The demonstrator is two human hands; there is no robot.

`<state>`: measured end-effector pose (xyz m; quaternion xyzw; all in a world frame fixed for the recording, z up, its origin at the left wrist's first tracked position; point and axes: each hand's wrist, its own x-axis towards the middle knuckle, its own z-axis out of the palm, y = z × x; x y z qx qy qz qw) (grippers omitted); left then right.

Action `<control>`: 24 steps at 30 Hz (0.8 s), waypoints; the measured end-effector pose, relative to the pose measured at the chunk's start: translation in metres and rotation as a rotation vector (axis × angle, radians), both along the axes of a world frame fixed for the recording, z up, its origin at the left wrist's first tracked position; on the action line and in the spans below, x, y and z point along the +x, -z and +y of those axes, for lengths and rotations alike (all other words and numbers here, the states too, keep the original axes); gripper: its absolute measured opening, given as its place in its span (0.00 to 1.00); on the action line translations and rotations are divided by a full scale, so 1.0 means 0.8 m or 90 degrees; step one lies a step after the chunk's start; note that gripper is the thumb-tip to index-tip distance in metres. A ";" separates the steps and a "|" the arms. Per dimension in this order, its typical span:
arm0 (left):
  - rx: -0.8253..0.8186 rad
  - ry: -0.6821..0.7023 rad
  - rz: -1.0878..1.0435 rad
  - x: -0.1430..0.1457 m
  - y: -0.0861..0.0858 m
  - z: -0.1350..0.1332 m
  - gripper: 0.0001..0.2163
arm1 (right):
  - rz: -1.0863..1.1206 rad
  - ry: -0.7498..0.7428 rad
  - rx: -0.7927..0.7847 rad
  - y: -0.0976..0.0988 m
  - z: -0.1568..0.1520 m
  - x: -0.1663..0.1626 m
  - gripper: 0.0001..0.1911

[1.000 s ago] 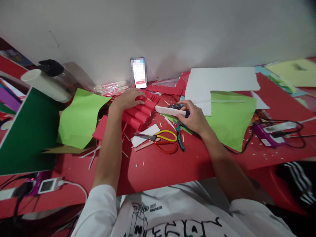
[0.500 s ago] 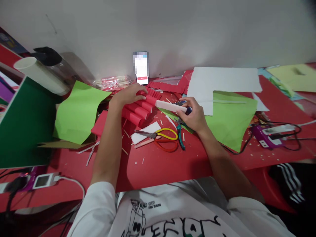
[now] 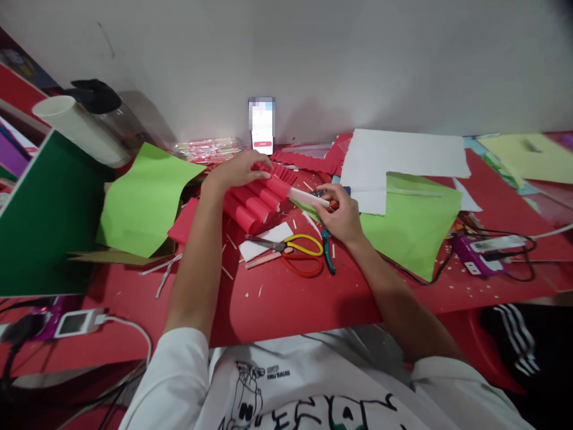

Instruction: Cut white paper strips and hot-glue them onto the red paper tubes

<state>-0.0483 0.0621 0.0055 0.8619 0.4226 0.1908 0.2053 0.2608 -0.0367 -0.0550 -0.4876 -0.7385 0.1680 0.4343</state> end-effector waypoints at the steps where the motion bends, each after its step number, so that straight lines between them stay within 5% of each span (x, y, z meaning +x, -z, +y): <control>1: 0.003 -0.002 0.002 0.001 0.000 0.000 0.12 | -0.010 -0.008 -0.003 0.000 0.001 -0.004 0.17; 7: -0.008 -0.064 0.077 -0.004 0.002 0.000 0.19 | -0.127 -0.030 0.000 0.003 0.010 -0.029 0.23; 14: -0.068 -0.294 0.243 -0.015 -0.007 -0.011 0.30 | -0.223 -0.041 -0.031 0.001 0.010 -0.025 0.24; 24: -0.144 -0.288 0.264 0.004 -0.019 -0.027 0.32 | -0.208 -0.025 -0.070 0.006 0.015 -0.039 0.27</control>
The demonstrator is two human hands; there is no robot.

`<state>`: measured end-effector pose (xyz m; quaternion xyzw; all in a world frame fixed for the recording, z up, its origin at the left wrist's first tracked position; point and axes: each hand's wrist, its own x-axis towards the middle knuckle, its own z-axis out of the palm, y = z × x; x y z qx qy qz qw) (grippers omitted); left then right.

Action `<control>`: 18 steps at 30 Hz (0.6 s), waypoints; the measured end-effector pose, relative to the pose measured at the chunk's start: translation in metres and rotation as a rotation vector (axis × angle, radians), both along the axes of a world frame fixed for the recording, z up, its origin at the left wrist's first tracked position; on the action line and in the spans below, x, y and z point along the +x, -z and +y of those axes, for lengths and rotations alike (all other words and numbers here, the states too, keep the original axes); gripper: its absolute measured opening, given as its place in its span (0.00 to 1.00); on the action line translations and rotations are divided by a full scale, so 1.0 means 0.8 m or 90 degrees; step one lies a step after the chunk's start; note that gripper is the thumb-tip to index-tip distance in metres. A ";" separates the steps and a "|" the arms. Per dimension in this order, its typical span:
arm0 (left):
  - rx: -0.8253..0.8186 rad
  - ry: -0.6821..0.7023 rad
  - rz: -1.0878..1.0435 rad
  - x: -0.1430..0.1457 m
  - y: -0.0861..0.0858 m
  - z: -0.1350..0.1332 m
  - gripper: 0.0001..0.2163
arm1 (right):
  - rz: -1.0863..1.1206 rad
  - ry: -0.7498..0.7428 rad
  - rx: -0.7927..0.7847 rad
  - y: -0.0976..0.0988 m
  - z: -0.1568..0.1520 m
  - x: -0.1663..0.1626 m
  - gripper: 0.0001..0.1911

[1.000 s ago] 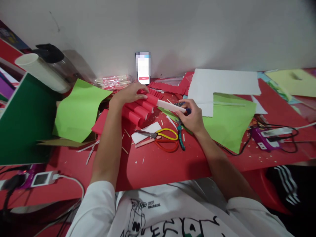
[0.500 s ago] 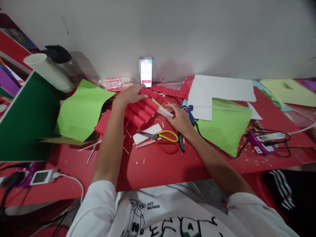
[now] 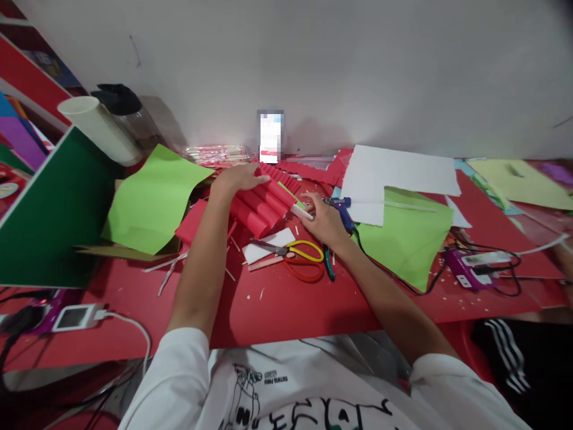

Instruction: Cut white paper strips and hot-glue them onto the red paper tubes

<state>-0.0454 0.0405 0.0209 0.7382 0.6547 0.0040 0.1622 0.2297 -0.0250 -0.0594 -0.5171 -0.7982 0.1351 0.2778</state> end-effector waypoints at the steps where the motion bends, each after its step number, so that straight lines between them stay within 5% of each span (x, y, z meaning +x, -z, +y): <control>1: 0.003 0.002 -0.005 0.000 0.000 0.000 0.32 | -0.008 0.000 0.006 0.001 0.003 -0.003 0.26; 18: 0.010 -0.016 0.015 0.001 0.010 0.006 0.33 | -0.054 0.025 -0.043 -0.004 0.008 0.001 0.31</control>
